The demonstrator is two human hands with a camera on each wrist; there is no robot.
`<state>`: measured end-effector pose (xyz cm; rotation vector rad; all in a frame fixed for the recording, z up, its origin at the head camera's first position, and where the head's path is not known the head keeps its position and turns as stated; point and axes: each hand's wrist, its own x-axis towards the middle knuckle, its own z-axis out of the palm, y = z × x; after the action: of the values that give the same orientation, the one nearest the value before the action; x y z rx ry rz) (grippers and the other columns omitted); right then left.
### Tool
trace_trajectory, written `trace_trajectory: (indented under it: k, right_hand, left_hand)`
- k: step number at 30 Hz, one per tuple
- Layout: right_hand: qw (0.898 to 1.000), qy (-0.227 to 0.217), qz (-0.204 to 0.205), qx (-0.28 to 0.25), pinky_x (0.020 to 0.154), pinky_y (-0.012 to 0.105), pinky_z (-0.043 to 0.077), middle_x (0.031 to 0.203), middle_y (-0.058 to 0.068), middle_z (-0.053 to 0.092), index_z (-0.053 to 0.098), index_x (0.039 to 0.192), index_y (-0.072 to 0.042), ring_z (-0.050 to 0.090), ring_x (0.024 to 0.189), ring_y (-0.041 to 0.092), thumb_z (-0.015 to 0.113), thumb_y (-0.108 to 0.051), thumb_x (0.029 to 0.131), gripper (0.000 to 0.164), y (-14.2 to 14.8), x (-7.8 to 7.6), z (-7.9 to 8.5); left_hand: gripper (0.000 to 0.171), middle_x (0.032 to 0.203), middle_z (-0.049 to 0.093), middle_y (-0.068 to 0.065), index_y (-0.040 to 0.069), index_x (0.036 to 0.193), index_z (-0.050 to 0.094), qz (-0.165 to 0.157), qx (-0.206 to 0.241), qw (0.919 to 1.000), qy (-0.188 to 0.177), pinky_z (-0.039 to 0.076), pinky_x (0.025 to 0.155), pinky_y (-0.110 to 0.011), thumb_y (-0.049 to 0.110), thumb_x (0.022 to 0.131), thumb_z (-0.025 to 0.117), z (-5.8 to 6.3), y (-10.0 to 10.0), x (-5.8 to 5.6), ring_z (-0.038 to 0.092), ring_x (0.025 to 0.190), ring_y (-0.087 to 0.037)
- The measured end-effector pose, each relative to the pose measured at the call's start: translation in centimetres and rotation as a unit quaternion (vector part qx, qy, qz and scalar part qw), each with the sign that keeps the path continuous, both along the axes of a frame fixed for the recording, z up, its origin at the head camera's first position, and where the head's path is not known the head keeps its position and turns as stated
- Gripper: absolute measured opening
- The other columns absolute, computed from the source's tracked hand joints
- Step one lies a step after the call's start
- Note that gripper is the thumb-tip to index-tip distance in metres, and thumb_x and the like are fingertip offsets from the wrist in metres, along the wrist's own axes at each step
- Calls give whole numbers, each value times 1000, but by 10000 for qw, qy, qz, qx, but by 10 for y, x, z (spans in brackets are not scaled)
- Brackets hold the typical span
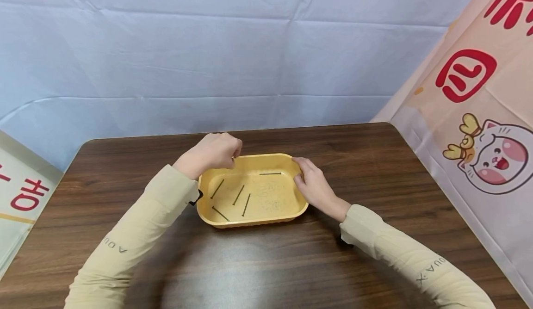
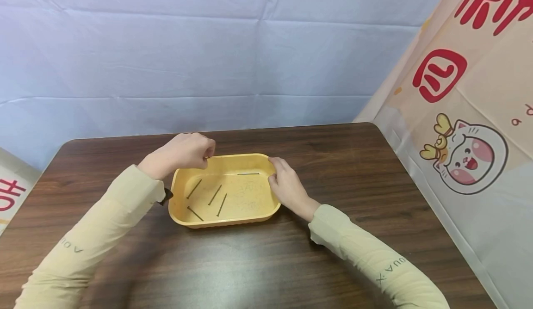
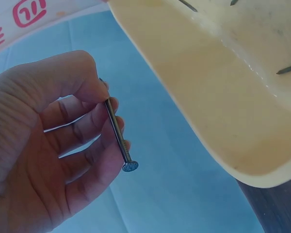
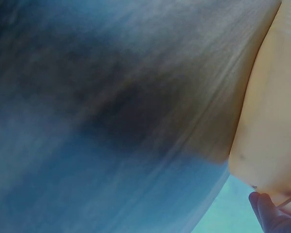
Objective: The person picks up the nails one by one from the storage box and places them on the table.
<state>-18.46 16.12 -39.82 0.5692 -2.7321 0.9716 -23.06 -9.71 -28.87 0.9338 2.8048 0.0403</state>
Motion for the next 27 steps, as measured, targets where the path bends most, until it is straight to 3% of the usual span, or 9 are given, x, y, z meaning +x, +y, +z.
trace_trajectory:
  k: [12,27]
  right_hand:
    - [10000,-39,-10,4,77,37,47,123,17,50,46,128,2,54,101,27,47,1,85,42,-1,1,2]
    - [10000,-22,2,-1,77,37,46,123,17,50,46,128,2,54,101,27,47,1,85,42,0,1,1]
  left_hand:
    - [14,68,51,4,14,72,53,41,193,9998,104,32,54,-28,1,69,54,1,-10,-1,42,59,-13]
    - [11,68,52,2,13,76,55,333,362,9988,41,34,54,-29,3,70,57,2,-28,0,44,60,-14]
